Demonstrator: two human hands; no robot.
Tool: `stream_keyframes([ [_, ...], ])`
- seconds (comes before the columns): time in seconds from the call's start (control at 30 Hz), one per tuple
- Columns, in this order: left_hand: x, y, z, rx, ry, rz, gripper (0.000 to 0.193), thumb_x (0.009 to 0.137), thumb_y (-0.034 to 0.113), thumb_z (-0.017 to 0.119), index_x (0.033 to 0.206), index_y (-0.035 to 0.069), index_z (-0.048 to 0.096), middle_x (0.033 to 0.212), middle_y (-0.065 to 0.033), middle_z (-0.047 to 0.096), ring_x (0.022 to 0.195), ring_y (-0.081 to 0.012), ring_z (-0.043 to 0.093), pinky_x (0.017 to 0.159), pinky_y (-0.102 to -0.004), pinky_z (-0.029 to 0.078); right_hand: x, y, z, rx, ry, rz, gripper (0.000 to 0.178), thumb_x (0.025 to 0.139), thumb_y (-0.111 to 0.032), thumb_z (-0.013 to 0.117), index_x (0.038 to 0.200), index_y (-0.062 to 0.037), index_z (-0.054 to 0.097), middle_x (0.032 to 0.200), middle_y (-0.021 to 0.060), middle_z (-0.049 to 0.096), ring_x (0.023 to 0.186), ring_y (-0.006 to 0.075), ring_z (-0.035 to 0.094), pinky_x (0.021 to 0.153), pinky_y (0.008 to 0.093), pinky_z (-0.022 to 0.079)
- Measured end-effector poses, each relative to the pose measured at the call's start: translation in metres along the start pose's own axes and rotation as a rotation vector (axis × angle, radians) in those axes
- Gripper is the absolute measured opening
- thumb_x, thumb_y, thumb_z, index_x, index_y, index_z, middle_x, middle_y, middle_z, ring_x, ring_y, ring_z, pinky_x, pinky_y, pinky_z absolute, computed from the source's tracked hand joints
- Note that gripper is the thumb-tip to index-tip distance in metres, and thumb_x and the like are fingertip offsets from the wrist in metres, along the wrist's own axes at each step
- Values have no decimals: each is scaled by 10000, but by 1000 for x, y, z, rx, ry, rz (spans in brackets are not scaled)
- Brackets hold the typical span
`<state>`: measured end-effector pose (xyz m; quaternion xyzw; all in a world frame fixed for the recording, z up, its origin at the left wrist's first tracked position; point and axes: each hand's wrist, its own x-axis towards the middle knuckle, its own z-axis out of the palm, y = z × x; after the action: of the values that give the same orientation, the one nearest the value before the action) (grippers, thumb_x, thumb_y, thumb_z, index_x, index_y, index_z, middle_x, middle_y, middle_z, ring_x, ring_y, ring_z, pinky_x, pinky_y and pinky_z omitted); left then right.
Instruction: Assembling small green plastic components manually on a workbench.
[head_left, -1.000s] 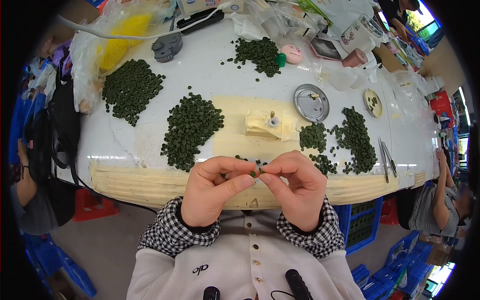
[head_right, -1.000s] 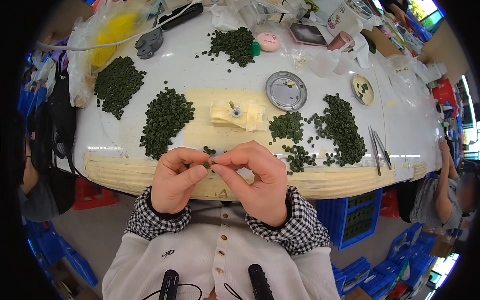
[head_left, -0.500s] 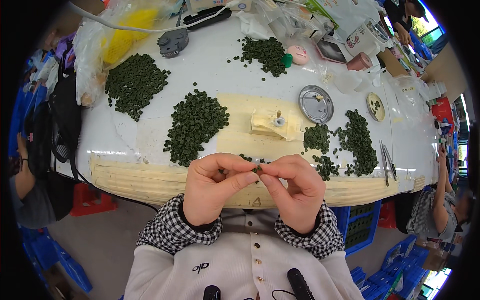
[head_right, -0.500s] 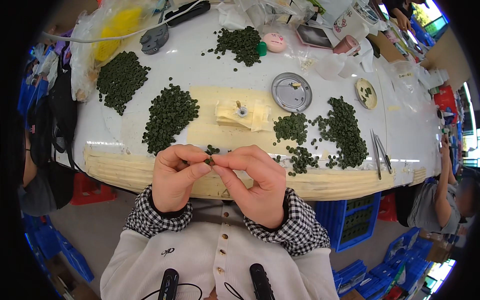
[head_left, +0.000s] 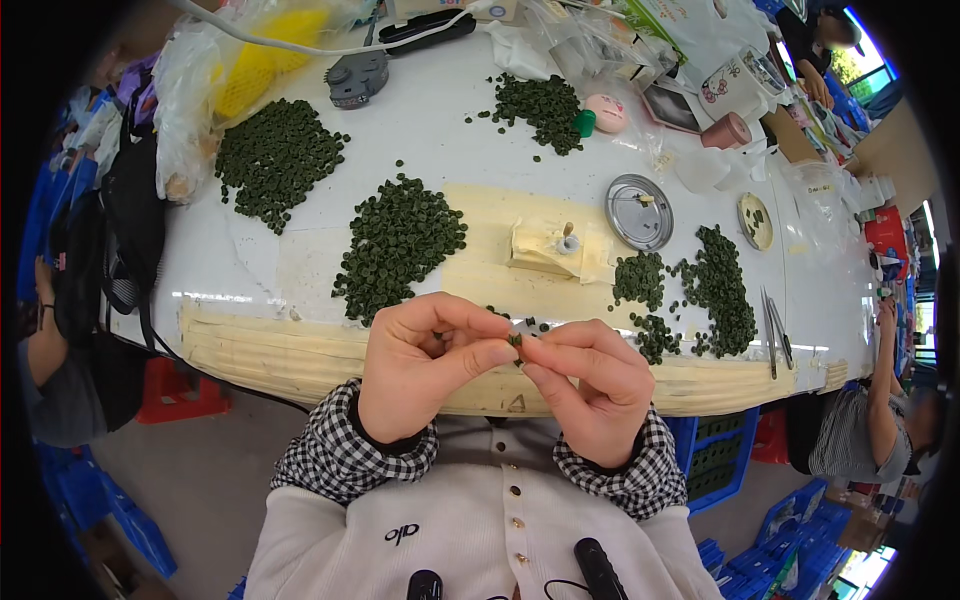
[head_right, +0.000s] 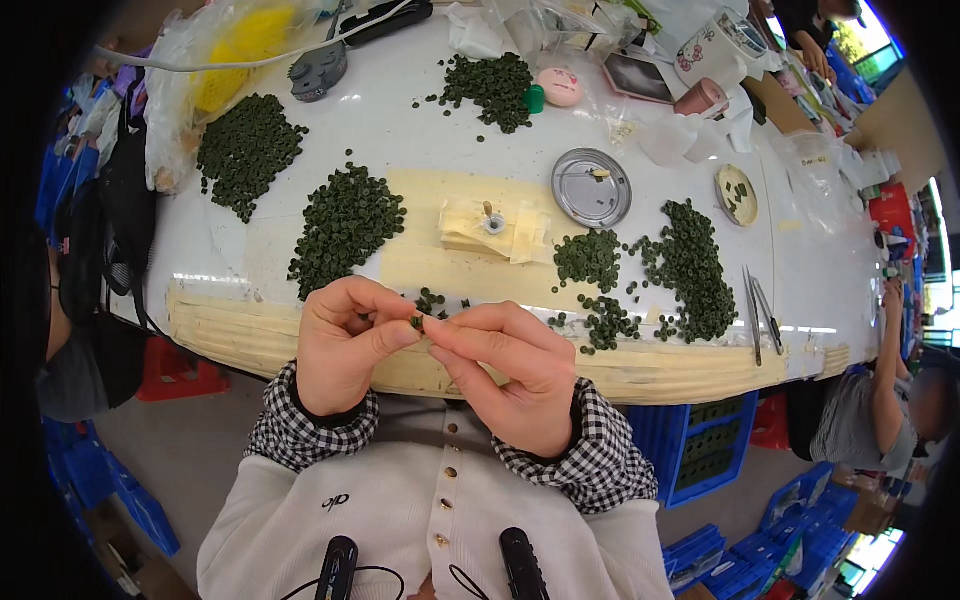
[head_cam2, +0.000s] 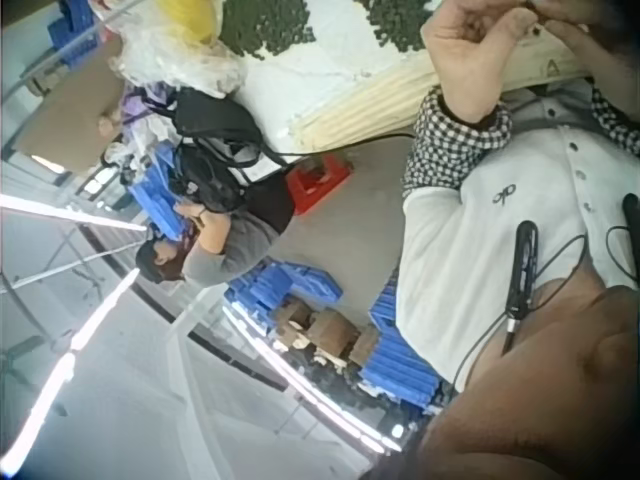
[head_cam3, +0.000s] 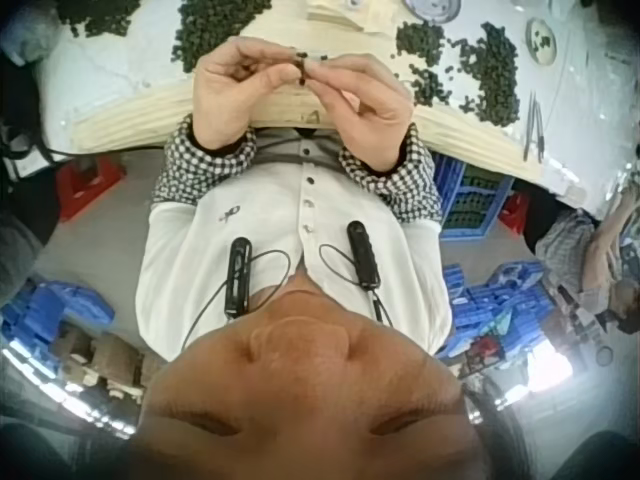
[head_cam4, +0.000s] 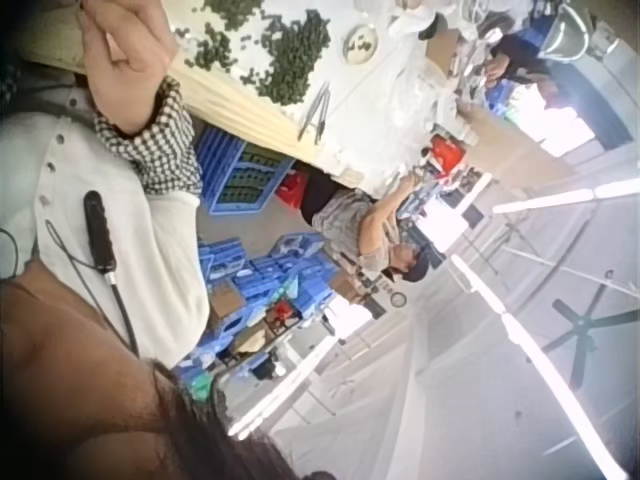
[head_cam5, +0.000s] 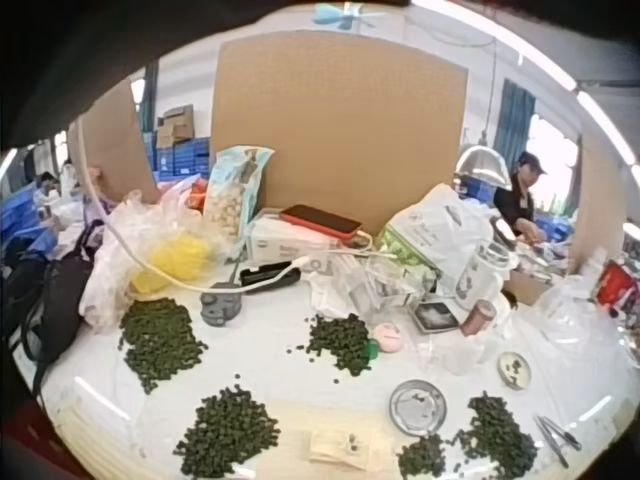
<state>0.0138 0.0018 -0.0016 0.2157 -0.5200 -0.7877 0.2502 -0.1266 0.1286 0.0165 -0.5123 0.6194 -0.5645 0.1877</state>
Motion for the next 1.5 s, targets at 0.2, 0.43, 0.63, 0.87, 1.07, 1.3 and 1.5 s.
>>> stream_keyframes([
  [0.2,1,0,0,144,-43,199,180,812,-90,700,980,-25,711,927,-76,683,737,-44,564,653,-177,447,-3,9,4,99,22,-1,294,800,71,704,1082,-11,708,936,104,667,778,164,637,655,251,511],
  [0.43,1,-1,-3,62,-93,128,184,825,-101,678,994,-34,703,953,-92,688,871,-106,641,749,-215,505,0,5,0,-53,-36,-134,351,797,73,709,1133,-28,695,923,94,660,744,165,622,637,248,506],
  [0.63,1,-1,-1,130,-27,100,146,824,-63,707,967,-37,701,899,-57,681,697,-21,543,601,-165,427,1,3,0,-82,-32,-135,365,796,74,708,1144,-35,692,926,96,658,738,166,617,635,249,506],
  [0.87,0,-2,1,165,11,182,144,812,-57,721,950,-24,700,887,-45,677,661,-4,502,569,-154,393,1,3,-1,-47,-37,-113,350,812,73,695,1146,-31,688,950,104,660,761,169,624,648,250,509],
  [1.07,0,-3,2,152,7,209,170,803,-84,713,962,-27,698,923,-72,686,742,-41,581,624,-167,447,-1,3,-1,-50,-32,-97,338,819,71,692,1141,-28,688,967,113,663,790,179,639,668,251,517],
  [1.3,1,-2,2,201,-7,260,185,802,-96,705,971,-22,710,933,-96,692,805,-94,633,665,-189,492,0,3,-2,-64,-48,-98,342,810,76,696,1137,-26,689,959,110,670,777,178,639,659,253,516],
  [1.5,2,0,1,236,-24,239,177,802,-92,704,961,-17,718,922,-103,694,796,-100,640,657,-192,498,1,5,-4,-54,-68,-117,342,808,74,700,1136,-22,689,943,109,671,752,180,637,643,252,513],
])
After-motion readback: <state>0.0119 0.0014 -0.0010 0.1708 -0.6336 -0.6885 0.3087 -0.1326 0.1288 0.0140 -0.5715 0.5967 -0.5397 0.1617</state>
